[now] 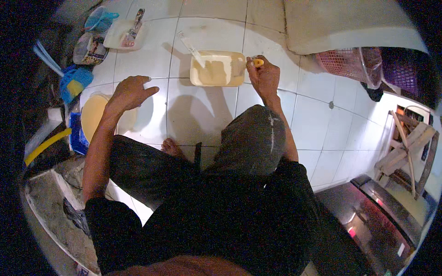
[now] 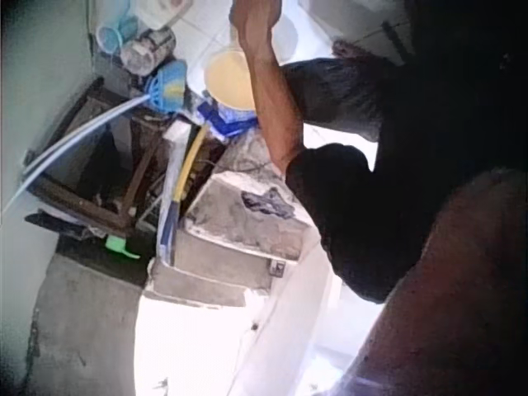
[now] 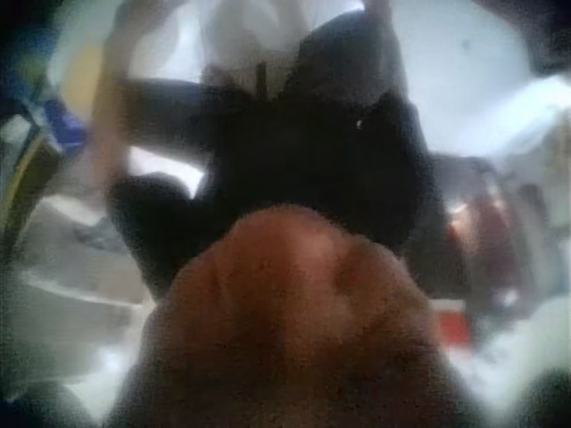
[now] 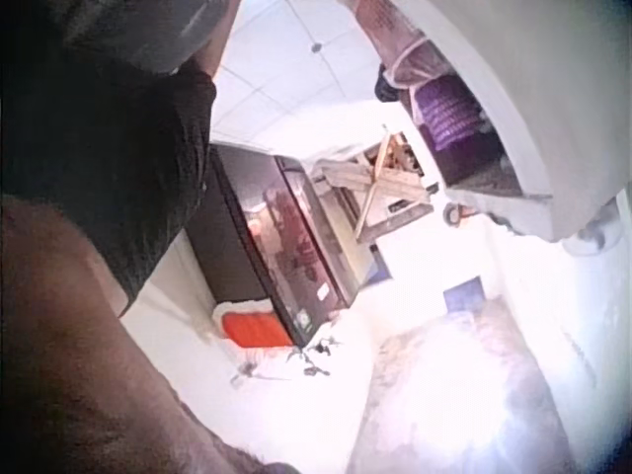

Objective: The person mixes paint in a small container using a brush and a stick, then uses the brush to apply the paint to a white wall near a sink.

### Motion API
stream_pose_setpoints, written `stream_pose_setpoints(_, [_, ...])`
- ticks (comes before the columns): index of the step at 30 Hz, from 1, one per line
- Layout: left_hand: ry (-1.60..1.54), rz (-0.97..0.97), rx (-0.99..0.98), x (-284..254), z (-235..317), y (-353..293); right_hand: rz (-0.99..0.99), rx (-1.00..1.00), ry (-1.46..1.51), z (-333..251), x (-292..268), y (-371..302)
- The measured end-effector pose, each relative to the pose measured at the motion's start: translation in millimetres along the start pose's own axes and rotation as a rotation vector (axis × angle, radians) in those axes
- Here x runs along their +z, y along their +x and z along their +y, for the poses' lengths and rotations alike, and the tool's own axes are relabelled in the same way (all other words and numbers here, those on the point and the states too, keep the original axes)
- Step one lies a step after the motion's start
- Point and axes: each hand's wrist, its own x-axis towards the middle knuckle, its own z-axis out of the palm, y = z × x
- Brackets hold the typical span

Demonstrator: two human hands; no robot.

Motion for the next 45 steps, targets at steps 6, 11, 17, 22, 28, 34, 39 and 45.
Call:
stream_pose_setpoints(6, [0.091, -0.044, 0.015, 6.8, 1.4, -5.0, -0.038, -0.057, -0.310, 5.8, 16.5, 3.5])
stream_pose_setpoints(11, [0.077, -0.046, 0.047, 14.8, -5.0, -0.5, -0.064, -0.163, -0.525, 0.8, 26.9, 7.8])
stream_pose_setpoints(17, [0.002, 0.089, 0.098, 22.5, 1.9, 10.2, -0.164, -0.283, -0.727, 4.3, 30.9, 14.4])
stream_pose_setpoints(22, [0.011, 0.096, 0.099, 36.0, -6.5, 13.3, -0.204, -0.361, -0.376, -22.4, 18.7, 6.6])
stream_pose_setpoints(28, [0.086, -0.012, 0.082, 22.3, -2.5, 7.0, -0.587, -0.389, 0.112, -0.1, 15.0, 4.3])
stream_pose_setpoints(34, [0.134, 0.059, 0.041, 22.1, 0.8, 17.2, -0.716, -0.158, 0.270, -12.6, -2.5, 7.5])
stream_pose_setpoints(39, [0.090, 0.015, 0.008, 30.8, -5.3, 19.1, -0.714, -0.141, 0.355, -0.6, 0.9, 26.5])
stream_pose_setpoints(45, [0.120, -0.005, -0.038, 24.0, -1.7, 36.3, -0.709, -0.247, 0.302, 62.0, 30.1, 61.2])
